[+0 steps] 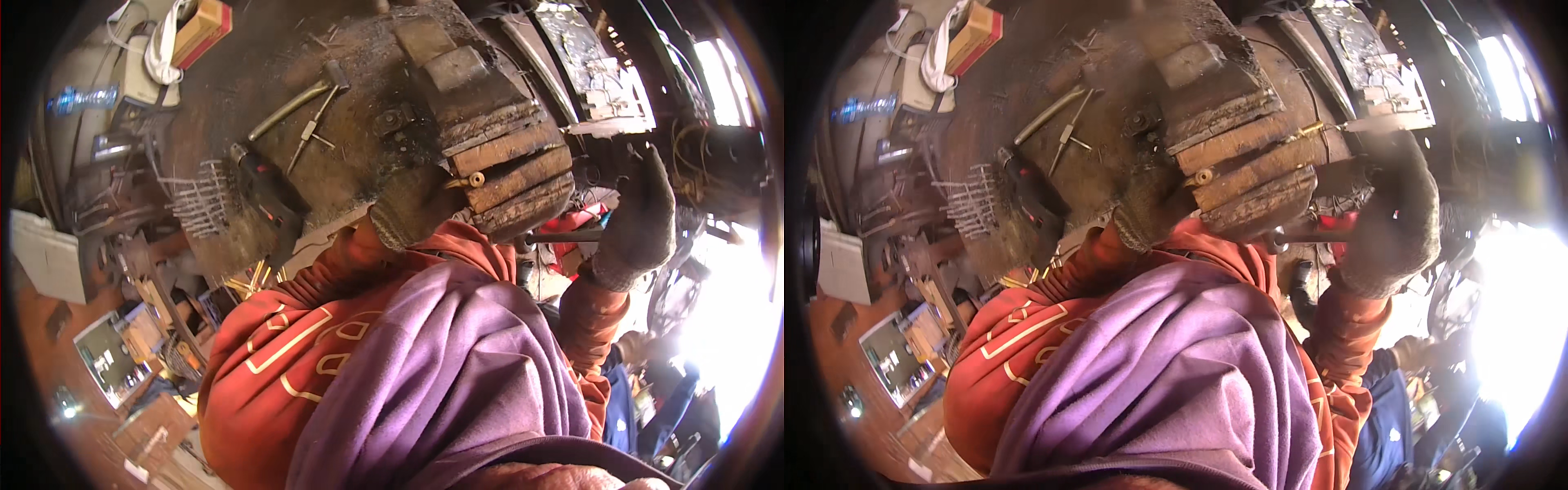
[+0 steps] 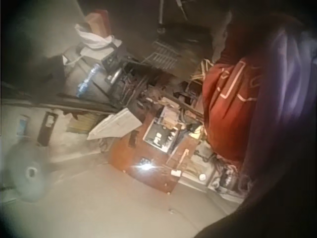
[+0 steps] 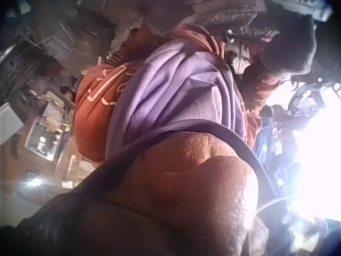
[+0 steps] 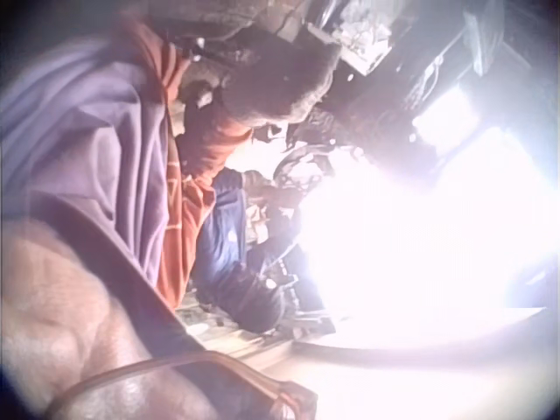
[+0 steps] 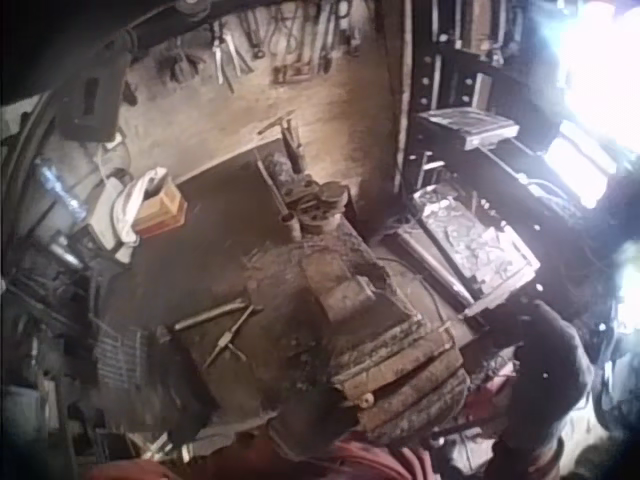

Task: The person uses a tap and die tool to create threads on the end of a metal pipe held in a vise. They rotate the tool manually, then use an electric drill to work on the pipe before resuming with the manual tool.

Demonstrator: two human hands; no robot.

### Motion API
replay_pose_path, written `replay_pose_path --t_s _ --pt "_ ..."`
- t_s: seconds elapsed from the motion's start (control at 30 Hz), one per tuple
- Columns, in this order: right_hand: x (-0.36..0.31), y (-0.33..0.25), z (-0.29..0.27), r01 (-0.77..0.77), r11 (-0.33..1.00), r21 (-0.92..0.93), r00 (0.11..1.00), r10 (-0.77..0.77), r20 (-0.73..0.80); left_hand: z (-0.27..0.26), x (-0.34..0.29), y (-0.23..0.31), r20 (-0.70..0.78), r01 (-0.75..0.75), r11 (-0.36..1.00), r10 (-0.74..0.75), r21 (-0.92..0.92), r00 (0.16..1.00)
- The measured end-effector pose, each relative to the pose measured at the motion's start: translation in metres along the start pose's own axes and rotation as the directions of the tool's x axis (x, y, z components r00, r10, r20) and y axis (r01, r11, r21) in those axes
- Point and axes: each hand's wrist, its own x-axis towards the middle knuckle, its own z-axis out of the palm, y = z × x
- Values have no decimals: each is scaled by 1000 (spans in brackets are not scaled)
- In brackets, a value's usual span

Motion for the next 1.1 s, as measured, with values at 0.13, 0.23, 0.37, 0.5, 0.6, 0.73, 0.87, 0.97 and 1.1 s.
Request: replay_pose_path --t_s 0.13,0.23,0.37,0.5,0.6,0.73,0.87,0.97,1.1 --pt "9 104 0 -151 935 -322 984 172 40 -3 -16 -8 15 35 998 -35 -52 999" --pt "-1 148 5 -347 938 -8 927 344 150 -5 -4 9 -89 -127 991 131 49 987" --pt "13 127 4 -320 920 -227 894 372 251 -42 -19 15 -128 -78 962 115 261 985" --pt "22 88 -7 -70 886 -459 916 240 322 -118 -22 -55 -479 323 831 -79 453 874" --pt "18 101 -12 -112 935 -337 933 216 287 -158 -13 -69 -485 579 602 -333 550 808" --pt "1 70 -22 -44 976 -213 978 86 192 -172 2 -103 -463 635 555 -435 537 772" --pt "-10 47 -43 -96 950 -298 971 155 180 -191 2 -133 -481 462 716 -199 524 854" --pt "-12 23 -56 -101 964 -246 976 144 164 -203 21 -101 -491 202 979 -180 -7 852" --pt "-2 -69 -41 -39 999 12 998 39 40 -153 42 74 -192 -273 953 246 -129 950"
